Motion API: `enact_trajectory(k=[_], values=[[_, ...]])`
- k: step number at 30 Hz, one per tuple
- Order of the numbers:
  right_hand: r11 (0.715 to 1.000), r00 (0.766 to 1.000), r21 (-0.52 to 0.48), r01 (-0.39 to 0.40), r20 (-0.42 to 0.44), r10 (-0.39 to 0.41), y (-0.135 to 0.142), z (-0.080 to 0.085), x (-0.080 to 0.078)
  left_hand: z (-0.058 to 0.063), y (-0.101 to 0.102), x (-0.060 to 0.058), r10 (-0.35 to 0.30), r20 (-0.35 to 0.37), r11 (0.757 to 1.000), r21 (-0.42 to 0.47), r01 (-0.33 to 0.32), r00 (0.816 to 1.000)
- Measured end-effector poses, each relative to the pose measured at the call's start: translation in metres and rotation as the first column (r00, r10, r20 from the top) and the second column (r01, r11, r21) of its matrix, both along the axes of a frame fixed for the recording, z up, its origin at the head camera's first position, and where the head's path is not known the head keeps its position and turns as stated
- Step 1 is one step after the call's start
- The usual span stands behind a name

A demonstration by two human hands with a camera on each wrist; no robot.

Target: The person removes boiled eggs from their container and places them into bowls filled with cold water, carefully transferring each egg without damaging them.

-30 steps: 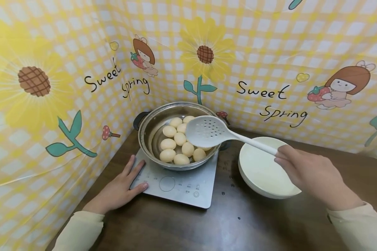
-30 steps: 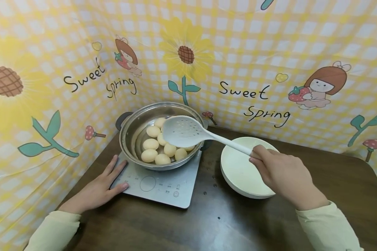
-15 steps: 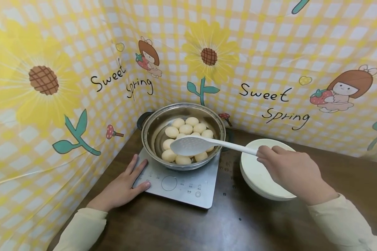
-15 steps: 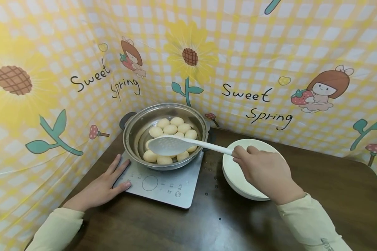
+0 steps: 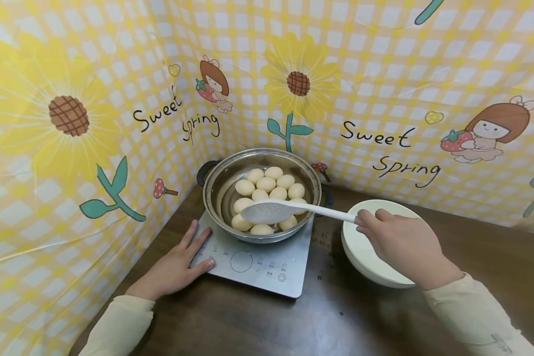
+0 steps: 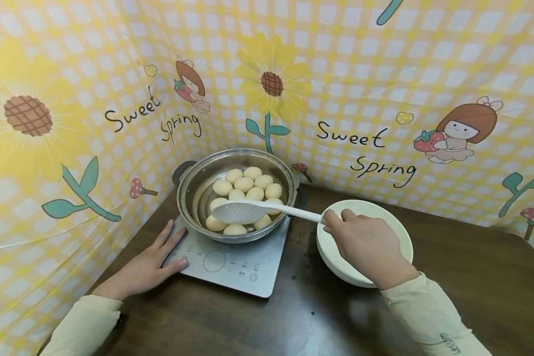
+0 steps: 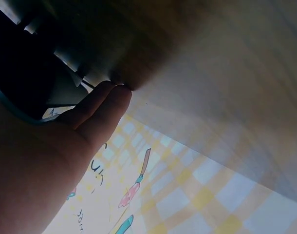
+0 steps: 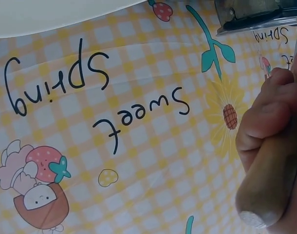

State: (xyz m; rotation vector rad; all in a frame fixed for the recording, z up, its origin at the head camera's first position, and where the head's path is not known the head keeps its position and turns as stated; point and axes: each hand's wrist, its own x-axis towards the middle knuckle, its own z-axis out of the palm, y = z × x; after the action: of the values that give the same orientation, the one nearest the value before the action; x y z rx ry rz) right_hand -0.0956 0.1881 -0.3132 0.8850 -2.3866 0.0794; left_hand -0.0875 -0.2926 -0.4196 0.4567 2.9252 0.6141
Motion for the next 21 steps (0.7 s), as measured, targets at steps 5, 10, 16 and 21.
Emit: enact_trajectory(k=[5,10,16,21], values=[[1.000,0.999,0.025,0.000,0.035,-0.001,0.000,0.000,0.000,0.000,0.001,0.000,-0.002,-0.004,1.000,0.003,0.002,1.000],[1.000,0.997,0.028,-0.004,0.072,0.002,0.001,0.000,0.001,0.001,0.001,-0.001,-0.005,-0.010,1.000,0.009,0.005,1.000],[1.000,0.996,0.024,-0.015,0.092,0.013,0.000,0.004,0.003,-0.001,0.001,-0.001,-0.004,-0.010,1.000,0.008,0.004,1.000],[0.997,0.975,0.076,0.010,0.219,-0.026,-0.002,0.011,0.002,-0.002,0.000,0.000,0.001,-0.006,1.000,0.009,-0.001,1.000]])
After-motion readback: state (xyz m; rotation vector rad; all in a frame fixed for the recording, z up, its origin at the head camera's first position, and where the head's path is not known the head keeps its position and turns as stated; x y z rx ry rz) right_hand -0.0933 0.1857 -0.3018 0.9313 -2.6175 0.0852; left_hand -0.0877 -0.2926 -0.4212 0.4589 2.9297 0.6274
